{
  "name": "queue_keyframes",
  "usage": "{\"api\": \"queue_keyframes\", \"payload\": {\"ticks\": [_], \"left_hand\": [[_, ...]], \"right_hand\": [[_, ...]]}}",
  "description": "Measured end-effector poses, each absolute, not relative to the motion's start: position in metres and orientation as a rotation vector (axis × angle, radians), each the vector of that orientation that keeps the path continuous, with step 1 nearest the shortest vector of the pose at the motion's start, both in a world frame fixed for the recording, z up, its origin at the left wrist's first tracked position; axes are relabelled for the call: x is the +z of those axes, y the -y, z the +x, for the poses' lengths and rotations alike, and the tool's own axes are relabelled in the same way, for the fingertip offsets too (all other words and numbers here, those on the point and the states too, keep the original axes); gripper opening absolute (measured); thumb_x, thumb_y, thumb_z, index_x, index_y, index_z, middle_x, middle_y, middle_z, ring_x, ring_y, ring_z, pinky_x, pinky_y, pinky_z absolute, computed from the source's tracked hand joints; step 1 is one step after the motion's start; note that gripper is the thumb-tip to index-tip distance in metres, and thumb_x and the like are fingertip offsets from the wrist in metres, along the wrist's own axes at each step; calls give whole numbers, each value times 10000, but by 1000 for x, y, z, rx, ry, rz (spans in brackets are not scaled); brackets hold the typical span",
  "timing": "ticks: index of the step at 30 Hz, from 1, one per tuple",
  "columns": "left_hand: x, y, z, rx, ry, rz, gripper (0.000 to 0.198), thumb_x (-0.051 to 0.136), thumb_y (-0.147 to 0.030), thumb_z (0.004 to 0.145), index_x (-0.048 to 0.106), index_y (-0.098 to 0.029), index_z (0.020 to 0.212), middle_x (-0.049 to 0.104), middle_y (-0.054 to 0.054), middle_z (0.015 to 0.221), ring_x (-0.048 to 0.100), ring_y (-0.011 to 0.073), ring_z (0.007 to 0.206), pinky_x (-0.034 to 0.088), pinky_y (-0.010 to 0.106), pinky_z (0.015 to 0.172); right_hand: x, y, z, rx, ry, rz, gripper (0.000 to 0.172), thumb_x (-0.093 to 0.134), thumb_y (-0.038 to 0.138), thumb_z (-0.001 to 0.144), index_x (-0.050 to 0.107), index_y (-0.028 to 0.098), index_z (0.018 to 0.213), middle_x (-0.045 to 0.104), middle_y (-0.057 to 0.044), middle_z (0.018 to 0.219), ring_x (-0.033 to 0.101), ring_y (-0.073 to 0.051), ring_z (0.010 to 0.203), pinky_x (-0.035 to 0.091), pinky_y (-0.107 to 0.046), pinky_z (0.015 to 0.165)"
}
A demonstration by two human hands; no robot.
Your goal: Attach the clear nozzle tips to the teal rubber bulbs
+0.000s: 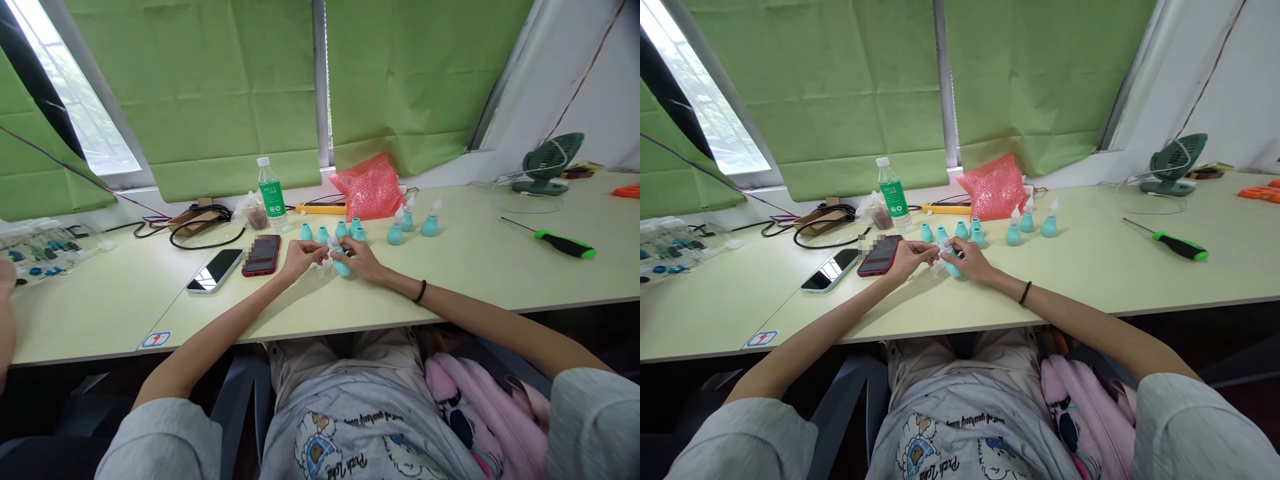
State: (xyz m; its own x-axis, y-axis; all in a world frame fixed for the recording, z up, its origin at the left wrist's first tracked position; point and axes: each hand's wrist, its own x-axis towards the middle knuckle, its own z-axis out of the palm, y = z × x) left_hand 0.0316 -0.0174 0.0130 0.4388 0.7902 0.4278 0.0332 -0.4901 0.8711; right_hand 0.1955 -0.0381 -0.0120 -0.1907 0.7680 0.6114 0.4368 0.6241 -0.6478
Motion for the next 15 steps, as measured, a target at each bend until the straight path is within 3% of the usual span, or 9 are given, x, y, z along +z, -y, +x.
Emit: {"api": "queue_keyframes", "payload": {"ticks": [15], "left_hand": [[13,21,34,1210,-714,1966,175,576,-264,619,596,-90,632,567,26,566,491,75,457,426,187,424]], "right_hand": [[-8,41,193,595,1781,-915,293,511,430,675,525,170,810,535,14,620,500,-117,593,348,-211,491]]}}
